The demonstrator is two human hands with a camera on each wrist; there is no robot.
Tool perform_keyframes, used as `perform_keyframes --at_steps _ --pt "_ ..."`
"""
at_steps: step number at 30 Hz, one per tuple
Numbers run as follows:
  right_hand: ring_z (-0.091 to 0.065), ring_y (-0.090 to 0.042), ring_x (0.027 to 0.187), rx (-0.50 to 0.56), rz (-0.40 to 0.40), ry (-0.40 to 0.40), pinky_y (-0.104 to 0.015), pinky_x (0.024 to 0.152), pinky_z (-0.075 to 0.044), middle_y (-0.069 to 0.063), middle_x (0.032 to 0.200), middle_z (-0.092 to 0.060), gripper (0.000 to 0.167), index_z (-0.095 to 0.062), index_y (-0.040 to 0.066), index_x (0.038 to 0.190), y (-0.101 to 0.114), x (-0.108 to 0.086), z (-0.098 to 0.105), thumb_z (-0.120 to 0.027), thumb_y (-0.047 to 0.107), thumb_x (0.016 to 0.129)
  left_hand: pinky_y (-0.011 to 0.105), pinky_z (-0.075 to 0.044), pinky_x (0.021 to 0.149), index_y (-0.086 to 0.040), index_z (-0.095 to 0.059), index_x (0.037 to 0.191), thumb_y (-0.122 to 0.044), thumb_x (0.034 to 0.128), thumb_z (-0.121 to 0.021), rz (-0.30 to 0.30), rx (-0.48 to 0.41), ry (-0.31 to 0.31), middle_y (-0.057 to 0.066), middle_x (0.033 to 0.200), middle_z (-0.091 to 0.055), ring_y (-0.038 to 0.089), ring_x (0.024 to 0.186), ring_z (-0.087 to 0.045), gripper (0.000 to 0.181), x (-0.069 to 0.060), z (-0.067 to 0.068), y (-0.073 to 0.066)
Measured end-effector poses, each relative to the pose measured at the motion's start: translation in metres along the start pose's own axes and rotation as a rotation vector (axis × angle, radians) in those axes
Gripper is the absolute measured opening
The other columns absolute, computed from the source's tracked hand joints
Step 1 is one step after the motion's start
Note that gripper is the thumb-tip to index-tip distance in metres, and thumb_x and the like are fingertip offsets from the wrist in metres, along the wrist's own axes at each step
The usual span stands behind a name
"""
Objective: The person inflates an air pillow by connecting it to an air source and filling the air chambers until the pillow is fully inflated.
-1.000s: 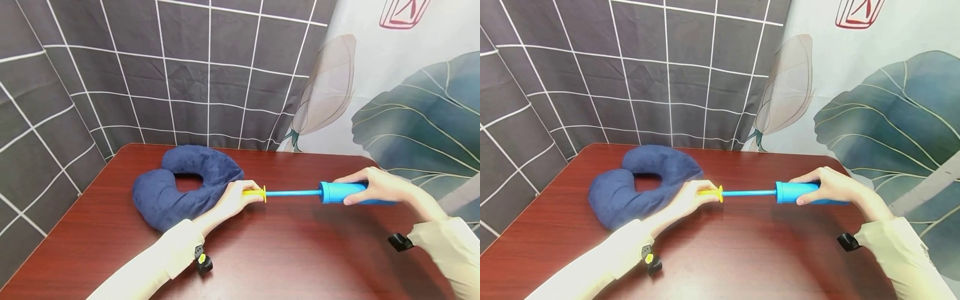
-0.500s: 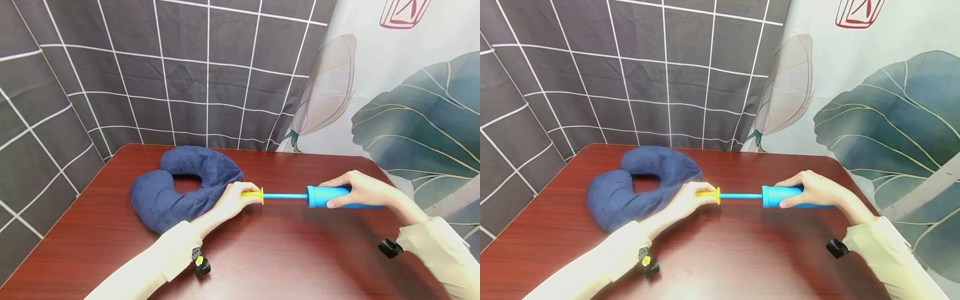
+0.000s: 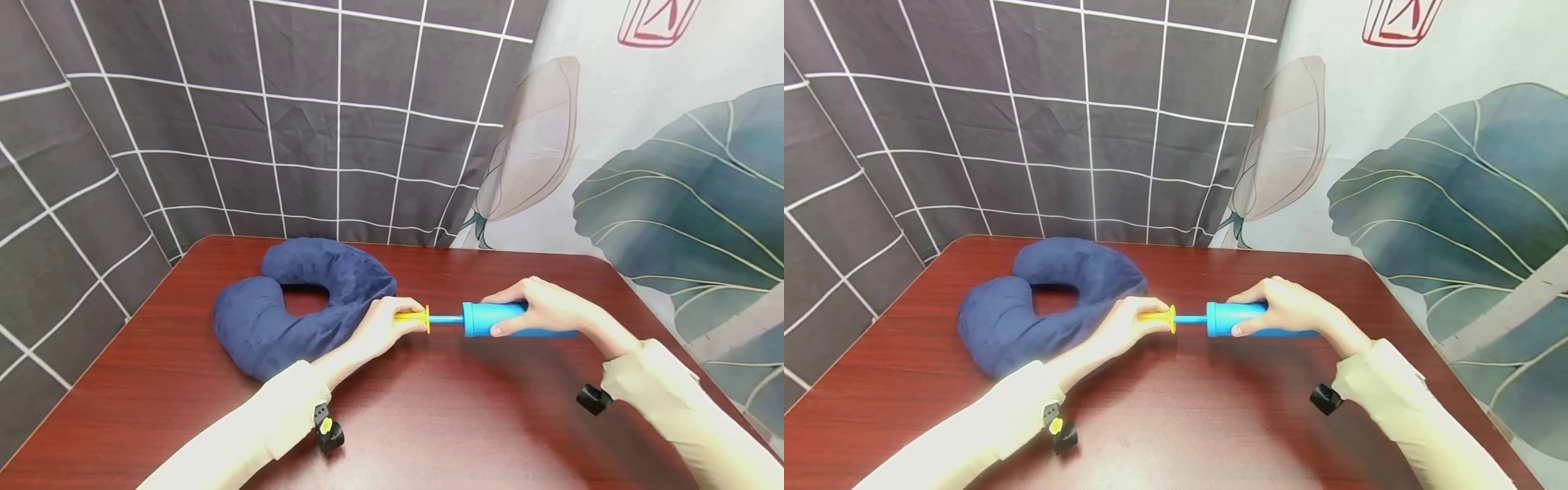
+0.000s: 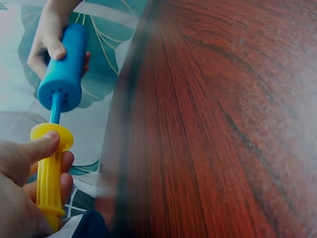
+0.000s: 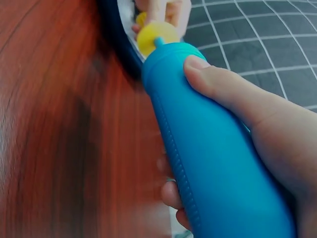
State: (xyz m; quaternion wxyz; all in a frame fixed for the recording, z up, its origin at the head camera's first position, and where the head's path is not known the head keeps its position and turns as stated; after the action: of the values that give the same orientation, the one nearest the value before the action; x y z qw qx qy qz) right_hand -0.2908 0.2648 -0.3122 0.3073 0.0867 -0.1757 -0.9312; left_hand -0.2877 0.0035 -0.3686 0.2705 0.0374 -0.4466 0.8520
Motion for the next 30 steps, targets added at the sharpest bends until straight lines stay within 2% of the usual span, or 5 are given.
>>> perform_keyframes --at_steps 6,14,22,30 --pt "-0.061 -0.002 0.080 -0.017 0.023 -0.009 -0.023 0.068 -0.051 0.011 0.102 -0.073 0.055 -0.070 0.025 0.124 0.015 0.018 -0.009 -0.077 0.055 0.078 0.027 -0.053 0.085 -0.010 -0.075 0.102 -0.022 0.0819 -0.080 0.002 -0.006 0.000 0.003 0.096 -0.075 0.016 0.088 -0.066 0.024 -0.001 0.001 -0.001" --pt "-0.060 -0.003 0.076 -0.033 0.027 -0.010 -0.023 0.066 -0.049 0.015 0.096 -0.072 0.052 -0.070 0.030 0.122 0.031 0.033 -0.019 -0.076 0.057 0.078 0.025 -0.051 0.082 -0.012 -0.075 0.102 -0.022 0.0829 -0.079 0.003 0.011 0.011 0.001 0.095 -0.075 0.014 0.087 -0.065 0.021 0.000 0.000 -0.002" --pt "-0.059 -0.003 0.078 -0.061 0.010 -0.009 -0.024 0.067 -0.048 0.015 0.097 -0.071 0.053 -0.068 0.034 0.123 0.030 0.030 -0.017 -0.075 0.060 0.077 0.023 -0.049 0.080 -0.014 -0.076 0.101 -0.023 0.0826 -0.080 0.012 -0.004 0.023 0.001 0.095 -0.075 0.014 0.085 -0.062 0.021 0.000 0.000 -0.002" --pt "-0.060 -0.004 0.081 -0.076 -0.011 -0.011 -0.024 0.068 -0.049 0.011 0.102 -0.072 0.058 -0.068 0.029 0.125 0.021 0.017 -0.008 -0.076 0.060 0.076 0.020 -0.050 0.077 -0.012 -0.076 0.096 -0.021 0.0815 -0.080 -0.004 -0.030 0.019 0.002 0.089 -0.074 0.011 0.080 -0.062 0.017 0.001 0.001 0.000"
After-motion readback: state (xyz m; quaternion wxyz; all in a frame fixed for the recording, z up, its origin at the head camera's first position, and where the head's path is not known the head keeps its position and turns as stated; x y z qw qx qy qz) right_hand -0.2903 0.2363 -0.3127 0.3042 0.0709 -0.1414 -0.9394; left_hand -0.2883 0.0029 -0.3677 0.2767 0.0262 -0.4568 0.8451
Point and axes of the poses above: each hand's wrist, its own x-axis towards the middle knuckle, its own z-axis out of the back of the hand, y = z × x, the point moved 4 cm from there along x, towards the middle knuckle
